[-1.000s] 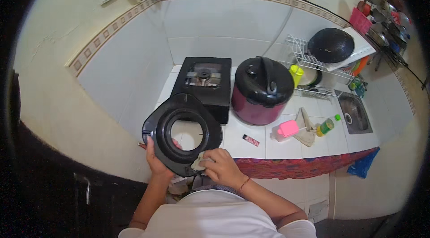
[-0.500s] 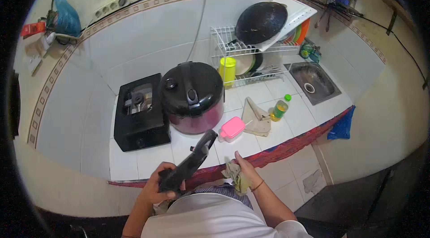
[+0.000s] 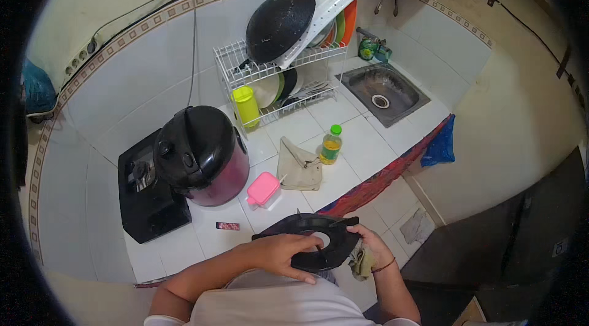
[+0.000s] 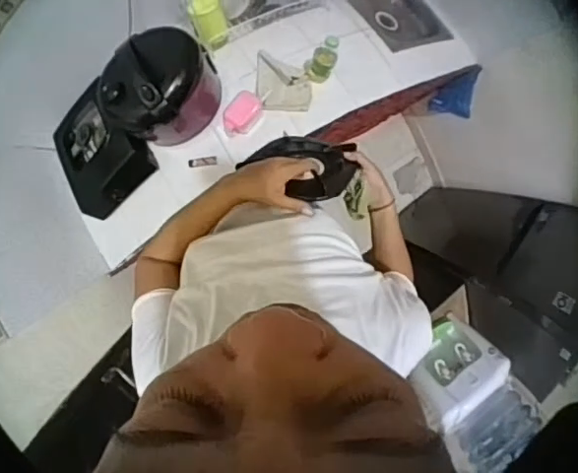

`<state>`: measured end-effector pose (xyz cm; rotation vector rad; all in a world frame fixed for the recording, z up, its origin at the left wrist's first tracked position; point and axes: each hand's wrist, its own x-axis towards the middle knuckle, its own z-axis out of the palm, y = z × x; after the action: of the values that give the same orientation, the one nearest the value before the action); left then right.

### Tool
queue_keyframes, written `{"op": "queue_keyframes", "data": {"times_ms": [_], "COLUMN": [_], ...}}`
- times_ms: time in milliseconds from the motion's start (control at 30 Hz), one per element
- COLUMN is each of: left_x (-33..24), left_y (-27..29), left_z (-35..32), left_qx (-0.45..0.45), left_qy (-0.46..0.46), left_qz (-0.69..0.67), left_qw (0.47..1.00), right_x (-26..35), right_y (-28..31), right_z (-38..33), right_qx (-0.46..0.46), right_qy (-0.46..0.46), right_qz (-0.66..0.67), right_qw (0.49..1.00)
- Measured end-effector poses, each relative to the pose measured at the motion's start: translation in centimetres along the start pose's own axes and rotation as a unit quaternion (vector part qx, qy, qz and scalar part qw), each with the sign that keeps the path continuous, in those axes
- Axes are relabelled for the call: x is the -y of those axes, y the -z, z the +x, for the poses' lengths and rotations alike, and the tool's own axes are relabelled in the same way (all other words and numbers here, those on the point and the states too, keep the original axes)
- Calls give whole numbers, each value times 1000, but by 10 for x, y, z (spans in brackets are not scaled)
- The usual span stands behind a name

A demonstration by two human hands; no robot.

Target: Cleaning a portable gas stove with a sponge and cloth in a kitchen area.

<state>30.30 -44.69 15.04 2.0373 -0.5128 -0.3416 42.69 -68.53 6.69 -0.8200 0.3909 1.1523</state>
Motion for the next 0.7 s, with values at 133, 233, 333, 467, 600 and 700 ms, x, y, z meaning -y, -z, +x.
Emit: {"op": "queue_keyframes", "data": {"times_ms": [133, 233, 333, 467, 600, 700], "left_x": [18, 20, 29, 34, 30, 43], "left_y": [-6, 2, 15, 14, 5, -3], "left_z": [28, 23, -5, -55, -93, -119], "left_qx": [-59, -127, -117, -202, -329, -400], "left_qy": [-91, -118, 16, 154, 242, 237], "left_qz": [59, 90, -16, -38, -79, -134], "left_qw": [992, 981, 993, 966, 909, 875], "right_x": [24, 53, 83, 118, 142, 150], "right_y": [32, 64, 77, 93, 106, 82], "right_z": [-3, -3, 4, 37, 86, 123], "right_qx": [-38, -108, -191, -173, -147, -161], "right_qy": [61, 170, 268, 380, 382, 423], "right_qz": [54, -11, -36, 20, 8, 38], "right_qw": [996, 979, 944, 908, 913, 891]}}
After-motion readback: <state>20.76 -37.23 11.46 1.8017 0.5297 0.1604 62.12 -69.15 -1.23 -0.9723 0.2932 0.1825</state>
